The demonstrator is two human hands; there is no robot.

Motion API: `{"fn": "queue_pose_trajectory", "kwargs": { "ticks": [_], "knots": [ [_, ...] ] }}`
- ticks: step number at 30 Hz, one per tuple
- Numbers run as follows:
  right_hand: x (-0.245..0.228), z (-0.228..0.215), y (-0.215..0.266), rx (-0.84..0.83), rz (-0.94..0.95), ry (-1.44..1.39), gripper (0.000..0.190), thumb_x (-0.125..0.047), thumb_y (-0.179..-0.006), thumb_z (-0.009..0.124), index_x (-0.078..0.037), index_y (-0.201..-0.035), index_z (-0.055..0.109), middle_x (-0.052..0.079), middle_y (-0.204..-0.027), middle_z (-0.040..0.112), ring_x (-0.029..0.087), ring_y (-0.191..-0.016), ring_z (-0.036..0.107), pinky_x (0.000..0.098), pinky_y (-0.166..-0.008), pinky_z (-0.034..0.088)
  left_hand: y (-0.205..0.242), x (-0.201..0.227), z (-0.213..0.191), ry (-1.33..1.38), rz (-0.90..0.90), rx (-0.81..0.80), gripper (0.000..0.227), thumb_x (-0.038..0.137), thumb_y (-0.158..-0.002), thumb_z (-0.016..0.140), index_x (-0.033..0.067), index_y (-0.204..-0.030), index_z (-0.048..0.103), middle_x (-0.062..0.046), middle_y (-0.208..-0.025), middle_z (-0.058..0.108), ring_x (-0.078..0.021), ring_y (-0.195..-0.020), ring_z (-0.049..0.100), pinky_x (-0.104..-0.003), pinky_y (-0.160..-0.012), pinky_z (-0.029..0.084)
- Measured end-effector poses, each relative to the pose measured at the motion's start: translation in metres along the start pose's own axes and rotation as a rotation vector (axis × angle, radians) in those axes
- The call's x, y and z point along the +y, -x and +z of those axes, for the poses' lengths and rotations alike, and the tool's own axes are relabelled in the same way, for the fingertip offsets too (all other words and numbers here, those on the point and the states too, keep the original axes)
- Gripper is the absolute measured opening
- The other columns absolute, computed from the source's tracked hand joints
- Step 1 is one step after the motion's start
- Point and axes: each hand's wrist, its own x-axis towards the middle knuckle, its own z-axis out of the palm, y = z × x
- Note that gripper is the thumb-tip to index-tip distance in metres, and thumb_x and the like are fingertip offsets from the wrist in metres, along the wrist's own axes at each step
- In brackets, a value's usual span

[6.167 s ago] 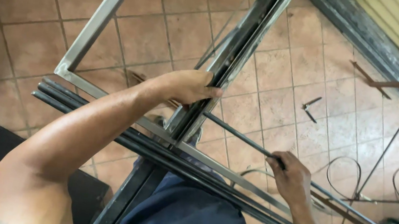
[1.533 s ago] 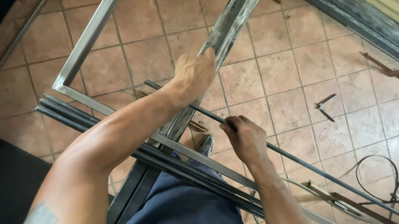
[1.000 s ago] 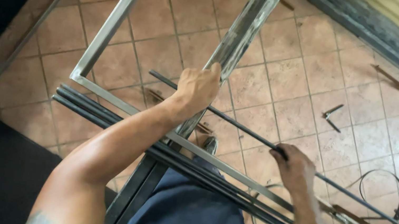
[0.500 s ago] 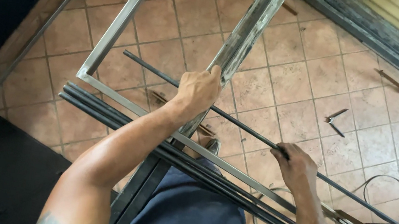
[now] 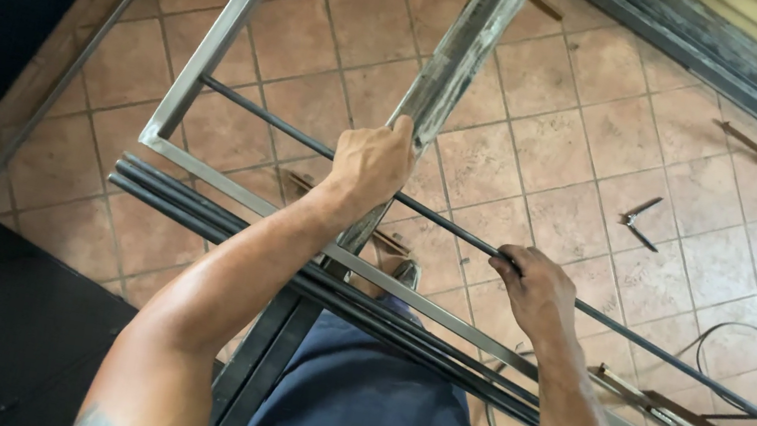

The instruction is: The person places multiple thin metal rods into slots on a rectangular metal frame, aligning them one by one. The person repeatedly positions each rod between the frame rails and adjusts its placement to fit.

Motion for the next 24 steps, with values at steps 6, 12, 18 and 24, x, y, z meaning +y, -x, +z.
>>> {"fn": "queue_pose_trajectory", "kwargs": {
  "ticks": [6, 12, 18, 24],
  "knots": [
    [0.000, 0.006, 0.000, 0.087, -0.053, 0.016, 0.024, -0.043, -0.096, 0.067, -0.025, -0.111, 0.069, 0.007, -0.091, 0.072, 0.033, -0.097, 0.072, 0.0475, -0.086, 0.057, 0.000, -0.004, -0.001, -0.033, 0.007, -0.003, 0.019, 0.032, -0.092, 0.056, 0.0139, -0.097, 0.053, -0.015, -0.072, 0.073, -0.0382, -0.069, 0.077, -0.052, -0.063, 0.058],
    [0.003, 0.010, 0.027, 0.514, -0.166, 0.003, 0.031, -0.044, -0.087, 0.079, -0.026, -0.111, 0.073, 0.000, -0.100, 0.068, 0.026, -0.101, 0.069, 0.0391, -0.090, 0.054, 0.001, -0.011, -0.010, 0.006, -0.028, -0.060, 0.034, 0.045, -0.093, 0.060, 0.0137, -0.107, 0.057, -0.018, -0.090, 0.075, -0.0413, -0.080, 0.076, -0.054, -0.069, 0.058],
    [-0.026, -0.004, 0.076, 0.603, -0.225, -0.133, 0.023, -0.040, -0.098, 0.072, -0.019, -0.107, 0.075, 0.001, -0.098, 0.068, 0.025, -0.100, 0.070, 0.0345, -0.088, 0.055, 0.036, -0.007, -0.030, 0.194, 0.031, 0.031, 0.039, 0.042, -0.094, 0.064, 0.0138, -0.121, 0.058, -0.019, -0.104, 0.070, -0.0442, -0.091, 0.073, -0.055, -0.077, 0.056],
    [-0.033, -0.011, 0.118, 0.568, -0.353, -0.227, 0.019, -0.022, -0.089, 0.079, -0.014, -0.106, 0.076, 0.009, -0.100, 0.072, 0.034, -0.098, 0.071, 0.0453, -0.083, 0.058, 0.130, 0.047, -0.019, 0.341, 0.362, 0.102, 0.019, 0.027, -0.087, 0.068, 0.0237, -0.106, 0.066, -0.006, -0.077, 0.069, -0.0316, -0.072, 0.072, -0.045, -0.066, 0.057]
  ]
}}
